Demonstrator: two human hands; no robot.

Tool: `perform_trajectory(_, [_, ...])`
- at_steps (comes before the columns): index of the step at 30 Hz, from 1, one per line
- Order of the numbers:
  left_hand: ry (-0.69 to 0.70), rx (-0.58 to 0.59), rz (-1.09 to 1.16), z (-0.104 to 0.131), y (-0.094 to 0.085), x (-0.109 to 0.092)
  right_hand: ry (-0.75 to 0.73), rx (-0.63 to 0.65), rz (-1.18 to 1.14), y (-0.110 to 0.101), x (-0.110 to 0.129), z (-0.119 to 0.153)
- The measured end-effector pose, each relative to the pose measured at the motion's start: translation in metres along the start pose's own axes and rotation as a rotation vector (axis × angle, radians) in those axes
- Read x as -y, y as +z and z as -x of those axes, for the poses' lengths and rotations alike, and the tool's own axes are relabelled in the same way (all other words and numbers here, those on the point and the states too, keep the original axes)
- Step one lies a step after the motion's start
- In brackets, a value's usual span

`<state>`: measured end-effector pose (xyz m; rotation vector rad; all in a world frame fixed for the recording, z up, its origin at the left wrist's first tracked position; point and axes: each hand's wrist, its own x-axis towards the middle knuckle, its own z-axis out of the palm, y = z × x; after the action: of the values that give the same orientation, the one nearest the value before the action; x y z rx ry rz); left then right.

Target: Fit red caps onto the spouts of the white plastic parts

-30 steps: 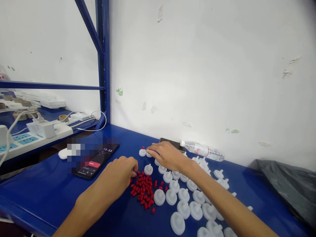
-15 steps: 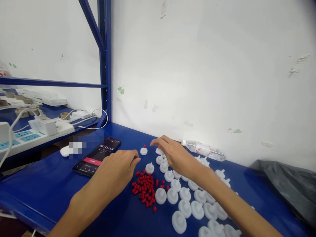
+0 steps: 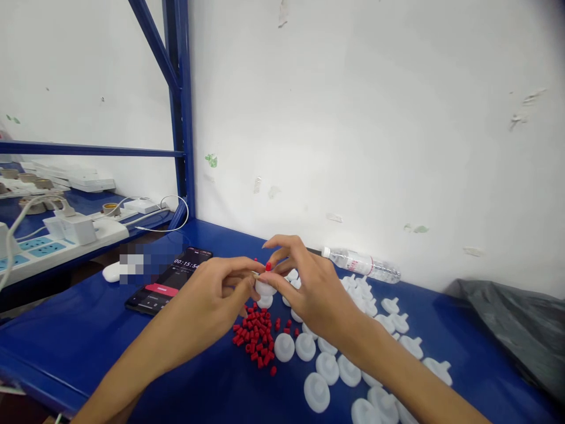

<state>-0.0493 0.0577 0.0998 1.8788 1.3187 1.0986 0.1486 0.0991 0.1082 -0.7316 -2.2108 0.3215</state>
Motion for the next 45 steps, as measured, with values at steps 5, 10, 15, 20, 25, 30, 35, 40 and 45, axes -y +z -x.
perform_trajectory(5, [-0.089, 0.008, 0.331, -0.004, 0.003, -0.003, -0.03, -0.057, 0.146, 0.002, 0.006, 0.001])
perform_trajectory(10, [-0.093, 0.0, 0.386, -0.007, 0.01, -0.004, -0.069, -0.036, 0.28, 0.007, 0.007, 0.003])
perform_trajectory(15, [-0.095, -0.03, 0.327, -0.006, 0.018, -0.006, 0.026, 0.038, 0.232, 0.005, 0.01, 0.005])
perform_trajectory(20, [-0.032, -0.1, 0.278, -0.005, 0.024, -0.005, 0.1, 0.115, 0.116, 0.002, 0.013, 0.005])
perform_trajectory(25, [-0.017, -0.145, 0.13, -0.004, 0.023, -0.003, 0.085, 0.145, 0.14, 0.004, 0.01, 0.004])
perform_trajectory(30, [0.148, -0.232, -0.421, -0.004, 0.023, -0.001, 0.062, 0.112, 0.201, 0.002, 0.007, 0.004])
perform_trajectory(35, [0.047, -0.25, -0.128, -0.001, 0.02, -0.005, -0.03, 0.069, 0.254, -0.007, 0.007, 0.003])
perform_trajectory(40, [-0.107, -0.2, 0.323, 0.0, 0.021, -0.011, -0.177, 0.04, 0.381, -0.009, 0.018, 0.002])
perform_trajectory(45, [-0.158, -0.139, 0.53, -0.001, 0.017, -0.013, -0.297, 0.038, 0.504, -0.01, 0.02, 0.0])
